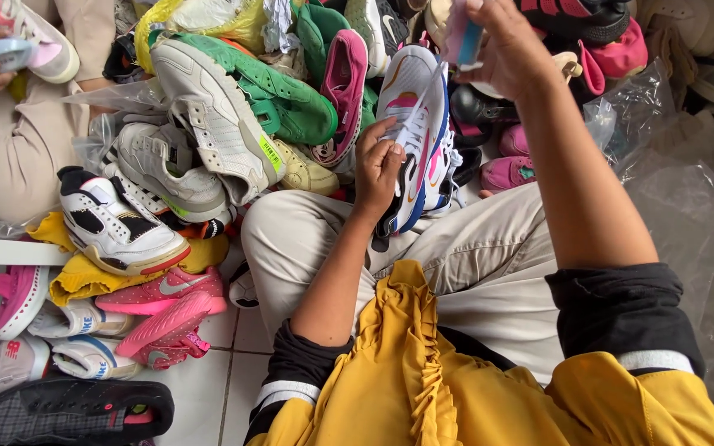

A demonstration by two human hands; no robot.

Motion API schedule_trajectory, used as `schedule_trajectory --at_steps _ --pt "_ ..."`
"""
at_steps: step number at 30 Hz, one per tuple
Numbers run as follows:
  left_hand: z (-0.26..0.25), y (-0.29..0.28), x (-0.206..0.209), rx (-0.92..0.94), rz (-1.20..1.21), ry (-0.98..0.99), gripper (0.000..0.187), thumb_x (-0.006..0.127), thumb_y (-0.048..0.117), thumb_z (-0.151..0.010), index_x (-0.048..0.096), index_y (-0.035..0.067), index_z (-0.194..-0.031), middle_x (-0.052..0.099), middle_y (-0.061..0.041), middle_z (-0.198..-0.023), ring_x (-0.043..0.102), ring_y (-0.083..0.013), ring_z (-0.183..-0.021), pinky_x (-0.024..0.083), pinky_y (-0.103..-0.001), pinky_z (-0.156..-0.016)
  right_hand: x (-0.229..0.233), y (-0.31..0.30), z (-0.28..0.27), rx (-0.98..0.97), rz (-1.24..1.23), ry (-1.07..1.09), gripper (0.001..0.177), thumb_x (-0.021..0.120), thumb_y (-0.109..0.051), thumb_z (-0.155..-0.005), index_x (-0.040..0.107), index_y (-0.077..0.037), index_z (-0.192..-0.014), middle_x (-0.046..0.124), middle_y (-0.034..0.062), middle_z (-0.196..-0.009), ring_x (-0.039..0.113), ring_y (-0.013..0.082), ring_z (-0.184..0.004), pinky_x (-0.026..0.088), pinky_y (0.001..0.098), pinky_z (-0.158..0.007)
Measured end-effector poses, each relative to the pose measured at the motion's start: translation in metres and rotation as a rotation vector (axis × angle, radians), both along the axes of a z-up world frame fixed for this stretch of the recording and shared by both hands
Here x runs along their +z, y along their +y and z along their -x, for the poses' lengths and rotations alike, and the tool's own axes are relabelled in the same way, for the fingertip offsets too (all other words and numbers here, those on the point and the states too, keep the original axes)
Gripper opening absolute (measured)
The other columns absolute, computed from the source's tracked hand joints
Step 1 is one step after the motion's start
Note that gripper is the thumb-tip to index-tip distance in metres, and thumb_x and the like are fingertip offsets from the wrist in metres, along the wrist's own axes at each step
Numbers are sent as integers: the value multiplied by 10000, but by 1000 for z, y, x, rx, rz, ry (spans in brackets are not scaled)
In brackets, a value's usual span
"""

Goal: The person scrubs a white, blue, and pink sneaker with a blue and pink sponge, focusing on the upper and side panels. The person rotates the shoe to access different areas and continues scrubbing throughout the clip.

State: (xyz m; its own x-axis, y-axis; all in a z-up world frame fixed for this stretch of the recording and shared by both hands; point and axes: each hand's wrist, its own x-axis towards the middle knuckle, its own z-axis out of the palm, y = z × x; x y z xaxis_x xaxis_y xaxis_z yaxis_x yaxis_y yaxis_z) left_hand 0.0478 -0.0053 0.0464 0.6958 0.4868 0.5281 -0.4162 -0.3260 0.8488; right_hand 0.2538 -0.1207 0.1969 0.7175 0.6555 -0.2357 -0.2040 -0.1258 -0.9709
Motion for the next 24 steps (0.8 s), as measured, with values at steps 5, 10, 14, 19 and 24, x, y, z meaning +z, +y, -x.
schedule_trajectory --at_steps 5,10,14,19,24 --pt "6 -4 0 -59 36 65 306 480 188 -1073 616 9 -866 462 -162 -1495 684 -183 -854 583 -341 -827 -7 -6 -10 40 -106 -440 648 782 -482 -915 456 -145 -1362 533 114 -1345 636 289 -1159 618 482 -899" --pt "8 -9 -8 -82 62 77 262 505 162 -1074 652 14 -916 367 -178 -1597 714 -200 -930 583 -365 -900 6 -21 29 88 101 -1090 849 851 -448 -901 419 -6 -1483 482 297 -1401 472 431 -1296 398 525 -1016" --pt "6 -9 -11 -53 83 84 277 558 251 -1068 692 26 -977 260 -212 -1666 344 -344 -1545 406 -452 -1211 -11 -35 69 133 247 -1437 988 903 -158 -692 357 9 -1499 431 307 -1413 416 501 -1287 379 630 -1058" --pt "7 -9 -20 -13 71 148 348 561 331 -1068 730 64 -1215 219 -192 -1704 304 -388 -1539 270 -525 -1261 -46 -38 105 207 315 -1471 1085 836 -266 -470 509 -76 -1486 552 169 -1195 543 405 -1132 481 538 -906" --pt "13 -9 -3 -69 -2 91 372 455 255 -1090 673 4 -922 326 -231 -1626 553 -285 -1369 553 -377 -1014 -58 -33 63 152 727 -1137 868 795 -353 -787 349 -138 -1500 480 218 -1296 466 341 -1152 522 498 -859"
